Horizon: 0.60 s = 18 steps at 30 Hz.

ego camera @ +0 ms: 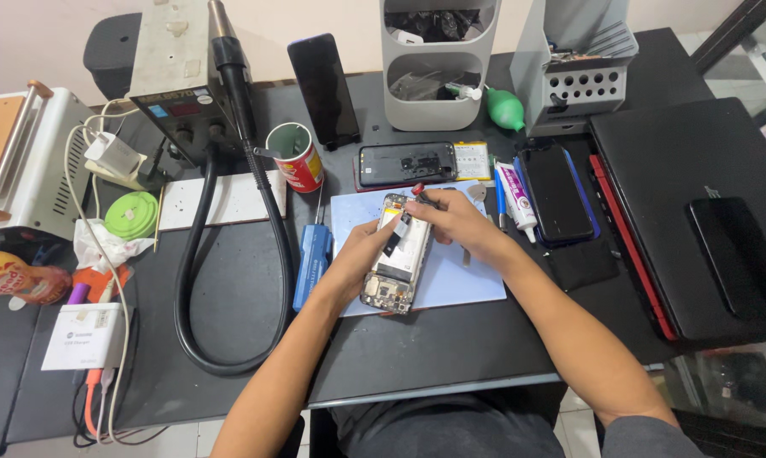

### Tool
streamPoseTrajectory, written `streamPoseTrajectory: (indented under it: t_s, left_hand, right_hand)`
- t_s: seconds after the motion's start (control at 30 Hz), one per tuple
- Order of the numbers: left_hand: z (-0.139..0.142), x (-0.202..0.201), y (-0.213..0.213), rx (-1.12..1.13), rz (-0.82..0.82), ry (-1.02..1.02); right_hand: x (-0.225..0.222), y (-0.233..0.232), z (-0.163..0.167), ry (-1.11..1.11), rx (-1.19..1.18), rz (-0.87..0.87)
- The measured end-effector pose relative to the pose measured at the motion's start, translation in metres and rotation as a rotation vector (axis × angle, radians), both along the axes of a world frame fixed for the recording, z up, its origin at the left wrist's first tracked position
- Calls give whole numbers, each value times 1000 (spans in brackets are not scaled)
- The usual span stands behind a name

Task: The person uses a prying tool to remove a small internal component from a disassembled smartphone. They then pick up a new screen assembly, compare it to the phone, and peel off a protective film from the new screen.

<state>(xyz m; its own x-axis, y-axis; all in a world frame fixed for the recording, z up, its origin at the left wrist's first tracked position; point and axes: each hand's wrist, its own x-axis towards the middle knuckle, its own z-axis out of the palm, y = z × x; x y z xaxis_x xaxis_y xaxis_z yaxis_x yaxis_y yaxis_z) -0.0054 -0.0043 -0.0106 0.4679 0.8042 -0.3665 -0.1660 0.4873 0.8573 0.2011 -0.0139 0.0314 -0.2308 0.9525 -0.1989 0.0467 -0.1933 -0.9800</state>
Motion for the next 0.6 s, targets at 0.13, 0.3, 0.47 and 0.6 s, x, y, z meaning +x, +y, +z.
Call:
streamPoseTrajectory:
  t_s: [0.13, 0.3, 0.47, 0.6]
  left_hand:
    - [-8, 0, 1, -2, 3, -24]
    - [-13, -3, 2, 29, -19, -121]
    - [3, 0, -3, 53, 32, 4]
    - [23, 2, -11, 36, 5, 3]
  right_hand:
    - [-1, -2, 5, 29, -37, 14]
    - [-1, -3, 4, 49, -21, 34]
    - [1, -3, -1, 214, 60, 52]
    - [2, -3, -2, 291, 67, 59]
